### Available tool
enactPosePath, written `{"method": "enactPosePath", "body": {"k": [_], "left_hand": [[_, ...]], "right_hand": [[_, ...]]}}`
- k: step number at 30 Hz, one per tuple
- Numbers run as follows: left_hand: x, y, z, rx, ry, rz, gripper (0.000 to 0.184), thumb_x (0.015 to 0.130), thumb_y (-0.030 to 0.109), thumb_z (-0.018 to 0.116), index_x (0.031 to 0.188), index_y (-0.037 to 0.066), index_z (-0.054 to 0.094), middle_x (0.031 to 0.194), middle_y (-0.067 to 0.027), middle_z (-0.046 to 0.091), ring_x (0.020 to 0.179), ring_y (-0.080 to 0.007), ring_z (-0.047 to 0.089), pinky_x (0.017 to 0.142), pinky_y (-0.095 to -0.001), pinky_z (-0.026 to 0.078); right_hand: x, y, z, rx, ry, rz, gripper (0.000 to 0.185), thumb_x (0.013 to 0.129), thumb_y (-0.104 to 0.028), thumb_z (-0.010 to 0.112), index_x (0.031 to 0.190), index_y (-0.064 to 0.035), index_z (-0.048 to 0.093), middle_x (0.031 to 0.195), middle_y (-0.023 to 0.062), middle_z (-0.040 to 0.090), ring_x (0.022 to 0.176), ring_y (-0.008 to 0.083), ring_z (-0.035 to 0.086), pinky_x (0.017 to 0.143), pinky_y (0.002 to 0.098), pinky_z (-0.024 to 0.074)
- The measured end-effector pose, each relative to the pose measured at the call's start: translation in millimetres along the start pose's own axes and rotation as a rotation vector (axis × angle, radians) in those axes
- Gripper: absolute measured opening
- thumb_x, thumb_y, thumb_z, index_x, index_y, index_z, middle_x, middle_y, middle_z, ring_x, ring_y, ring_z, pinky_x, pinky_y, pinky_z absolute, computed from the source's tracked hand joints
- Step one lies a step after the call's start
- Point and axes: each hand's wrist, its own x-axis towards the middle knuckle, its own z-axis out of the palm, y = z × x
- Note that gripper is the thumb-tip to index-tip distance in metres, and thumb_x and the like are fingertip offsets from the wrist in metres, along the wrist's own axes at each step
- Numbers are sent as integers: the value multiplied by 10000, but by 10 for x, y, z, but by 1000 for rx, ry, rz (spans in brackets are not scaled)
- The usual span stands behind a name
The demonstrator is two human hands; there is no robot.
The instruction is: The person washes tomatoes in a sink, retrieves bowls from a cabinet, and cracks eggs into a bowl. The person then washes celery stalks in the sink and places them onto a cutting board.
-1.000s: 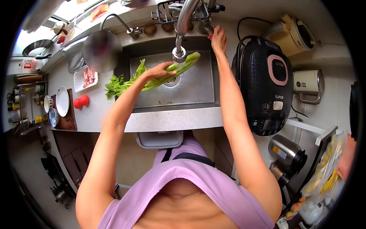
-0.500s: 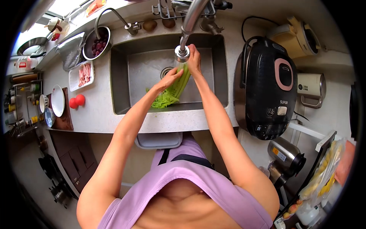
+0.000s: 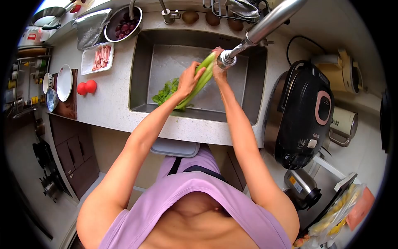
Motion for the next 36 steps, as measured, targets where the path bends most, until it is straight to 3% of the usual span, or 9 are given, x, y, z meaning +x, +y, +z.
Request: {"method": "enactPosePath", "body": {"k": [3, 5, 7, 9, 12, 16, 21, 26, 36], "left_hand": [[2, 12, 87, 85, 97, 75, 329, 929, 386, 470, 1010, 68, 484, 865, -203, 617, 817, -424, 576, 649, -485, 442], [50, -29, 45, 111, 116, 15, 307, 933, 369, 463, 1015, 74, 467, 871, -217, 613, 820, -423, 574, 629, -496, 441], [69, -35, -40, 96, -9, -48, 302, 933, 365, 464, 994, 70, 459, 879, -222, 613, 810, -417, 580, 616, -503, 439], [48, 10, -10, 149, -13, -16, 297, 928, 361, 472, 975, 67, 460, 869, -214, 606, 812, -419, 574, 621, -499, 439], [87, -16, 75, 174, 148, 88, 287, 918, 348, 489, 941, 63, 466, 838, -196, 585, 816, -420, 557, 632, -493, 438], [176, -50, 42, 132, 295, 191, 280, 901, 319, 518, 900, 42, 476, 780, -169, 540, 809, -400, 532, 639, -480, 431], [259, 102, 84, -254, 92, 111, 364, 874, 357, 580, 904, 13, 466, 774, -194, 579, 748, -372, 575, 636, -420, 439], [398, 200, 0, -122, -104, 53, 386, 850, 364, 619, 946, 21, 471, 780, -218, 600, 768, -394, 590, 652, -426, 443], [554, 271, -256, 55, -264, 393, 263, 877, 232, 555, 1051, 52, 475, 854, -250, 588, 840, -445, 531, 656, -488, 405]], "right_hand": [[-59, -154, 24, 574, -30, 517, 228, 924, -259, 544, 1002, -45, 540, 857, 44, 562, 804, 144, 539, 719, 267, 439], [-39, -215, 116, 546, -22, 406, 294, 931, -315, 535, 1030, -39, 521, 891, 67, 564, 809, 163, 552, 732, 278, 450], [-55, -229, 61, -70, -126, 82, 385, 941, -407, 490, 1053, -40, 528, 923, 82, 574, 803, 155, 563, 724, 267, 467], [18, -49, 27, -135, -123, 178, 448, 937, -463, 461, 1080, -43, 528, 964, 88, 577, 838, 146, 563, 751, 273, 473], [58, 8, 78, 583, -117, 688, 418, 934, -439, 486, 1103, -58, 521, 1031, 84, 556, 911, 144, 539, 806, 278, 450], [-148, -104, 83, 100, -270, 185, 384, 935, -396, 515, 1116, -58, 516, 1039, 48, 540, 933, 123, 517, 828, 271, 436], [-88, 22, 43, 368, -16, 446, 260, 886, -160, 598, 1106, -46, 520, 1013, 42, 566, 975, 156, 524, 883, 297, 411], [-97, -210, -118, 136, -138, 126, 225, 861, -63, 510, 1084, -56, 542, 1029, 36, 565, 998, 152, 520, 891, 297, 406], [-214, 121, -387, 221, -177, 486, 213, 913, -174, 504, 1054, -35, 580, 961, 57, 615, 904, 153, 565, 827, 314, 439]]}}
